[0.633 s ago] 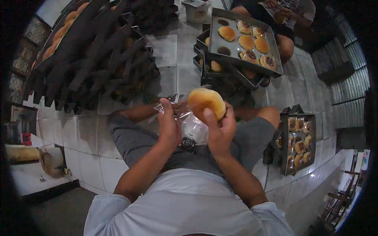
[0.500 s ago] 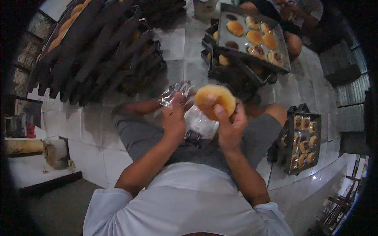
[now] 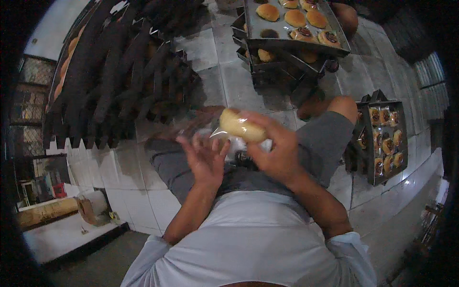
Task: The person sits on the floor and repeatedly places round buns into clear plastic bags, then sets the packaged buns onto a nearby metal tray. The person handles buns one at a time from a tray and continues the packaging process.
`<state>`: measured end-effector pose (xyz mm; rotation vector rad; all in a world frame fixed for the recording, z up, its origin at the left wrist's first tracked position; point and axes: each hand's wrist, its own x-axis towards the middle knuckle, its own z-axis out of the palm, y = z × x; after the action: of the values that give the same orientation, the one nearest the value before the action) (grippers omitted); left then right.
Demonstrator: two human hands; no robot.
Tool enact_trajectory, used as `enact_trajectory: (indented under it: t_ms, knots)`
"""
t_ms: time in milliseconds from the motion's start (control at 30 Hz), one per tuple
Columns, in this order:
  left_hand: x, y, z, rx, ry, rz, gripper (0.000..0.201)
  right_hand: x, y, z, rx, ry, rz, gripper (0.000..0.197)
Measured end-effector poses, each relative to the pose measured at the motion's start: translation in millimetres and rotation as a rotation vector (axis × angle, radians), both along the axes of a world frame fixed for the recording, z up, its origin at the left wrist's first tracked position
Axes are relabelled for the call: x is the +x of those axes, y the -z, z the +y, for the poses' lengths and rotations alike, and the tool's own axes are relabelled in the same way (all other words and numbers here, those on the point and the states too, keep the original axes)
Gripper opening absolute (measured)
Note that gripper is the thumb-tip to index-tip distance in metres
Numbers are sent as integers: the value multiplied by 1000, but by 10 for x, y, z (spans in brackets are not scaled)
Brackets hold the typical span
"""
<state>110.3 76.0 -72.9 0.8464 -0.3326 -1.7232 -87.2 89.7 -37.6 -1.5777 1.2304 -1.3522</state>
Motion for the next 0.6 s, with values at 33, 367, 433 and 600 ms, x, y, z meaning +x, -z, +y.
enact_trajectory:
  t_ms: [33,367,433,600]
  knots:
    - [33,-77,-37,-20,-54,123,73,44,12,42,-11,-104,130,56]
    - [-136,305,-325,250,103,58,83,500,681,-3,99,-318,483,64]
    - [44,604,-326,302,114,174,84,398,508,-54,62,-269,407,58]
    - [-132,-18,-177,331,436,168,84,-121,284,-256,-175,-57,644,32]
